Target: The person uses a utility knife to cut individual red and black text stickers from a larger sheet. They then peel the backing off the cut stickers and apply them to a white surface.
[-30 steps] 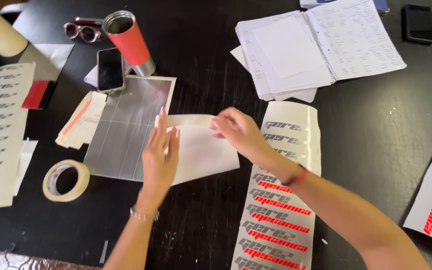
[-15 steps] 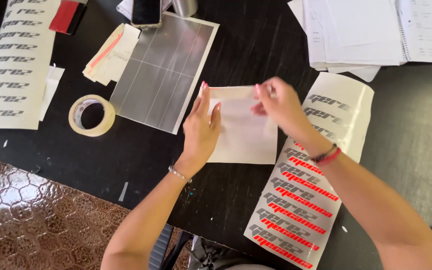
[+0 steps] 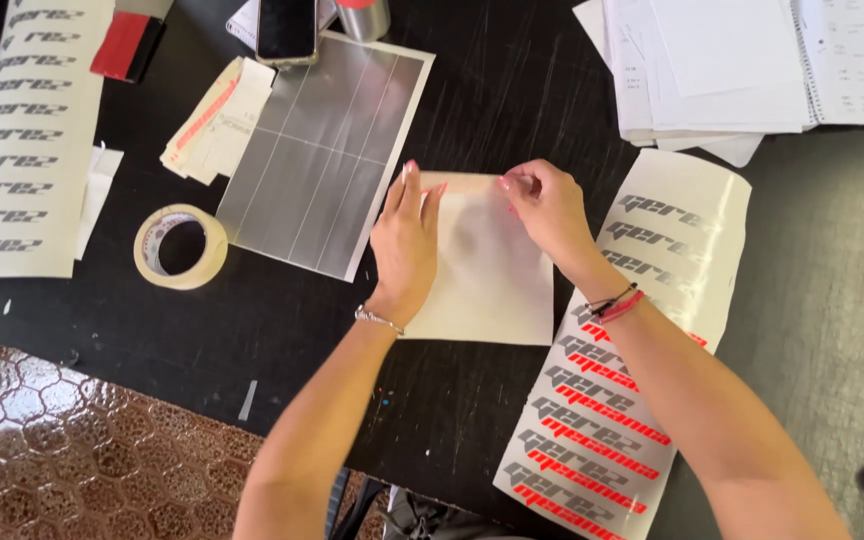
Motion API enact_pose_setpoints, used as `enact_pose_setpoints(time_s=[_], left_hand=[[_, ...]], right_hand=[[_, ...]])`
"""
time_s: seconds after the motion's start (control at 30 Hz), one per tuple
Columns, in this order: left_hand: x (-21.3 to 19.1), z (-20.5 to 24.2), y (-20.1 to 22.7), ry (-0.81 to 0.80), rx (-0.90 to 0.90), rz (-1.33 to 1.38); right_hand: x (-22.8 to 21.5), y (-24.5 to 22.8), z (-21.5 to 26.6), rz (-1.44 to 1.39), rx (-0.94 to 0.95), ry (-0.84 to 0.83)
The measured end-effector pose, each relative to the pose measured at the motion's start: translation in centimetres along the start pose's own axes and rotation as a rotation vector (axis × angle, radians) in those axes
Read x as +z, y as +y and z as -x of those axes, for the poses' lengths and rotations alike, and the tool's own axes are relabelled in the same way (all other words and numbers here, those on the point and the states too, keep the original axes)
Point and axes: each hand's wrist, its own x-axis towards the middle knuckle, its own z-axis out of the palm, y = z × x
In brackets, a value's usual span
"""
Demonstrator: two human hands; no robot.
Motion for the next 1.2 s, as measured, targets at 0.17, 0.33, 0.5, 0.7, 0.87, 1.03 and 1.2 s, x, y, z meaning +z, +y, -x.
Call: enact_pose_setpoints(time_s=[0.17,0.33,0.5,0.7,0.87,1.03,1.2], left_hand=[[0.0,1.2,0.0,0.067,0.122,-0.322],[-0.6,2.0,1.2,0.039,0.153,-0.518],[-1.7,1.7,2.4,0.084,0.161,-0.705],[-1.4,2.1,2.3,0.064,0.177,-0.748],[-1.0,2.2,1.8,0.027,0.170,-0.654],[-1.3,2.0,2.1,0.028,0.161,-0.644],[-1.1,2.0,2.2,-0.011,0.140,-0.634]], right_hand=[[-0.4,-1.3,1.0,0.103,0.047,0.020],[-0.1,-1.6,2.2,0.192,0.062,0.076],[0.0,-1.6,2.6,0.155,0.081,0.078],[-0.1,-1.2,2.4,0.126,0.096,0.075],[0.0,-1.6,2.7,0.108,0.098,0.083],[0.0,-1.7,2.8,0.125,0.071,0.089],[0.0,-1.6,2.8,0.119,0.073,0.074]])
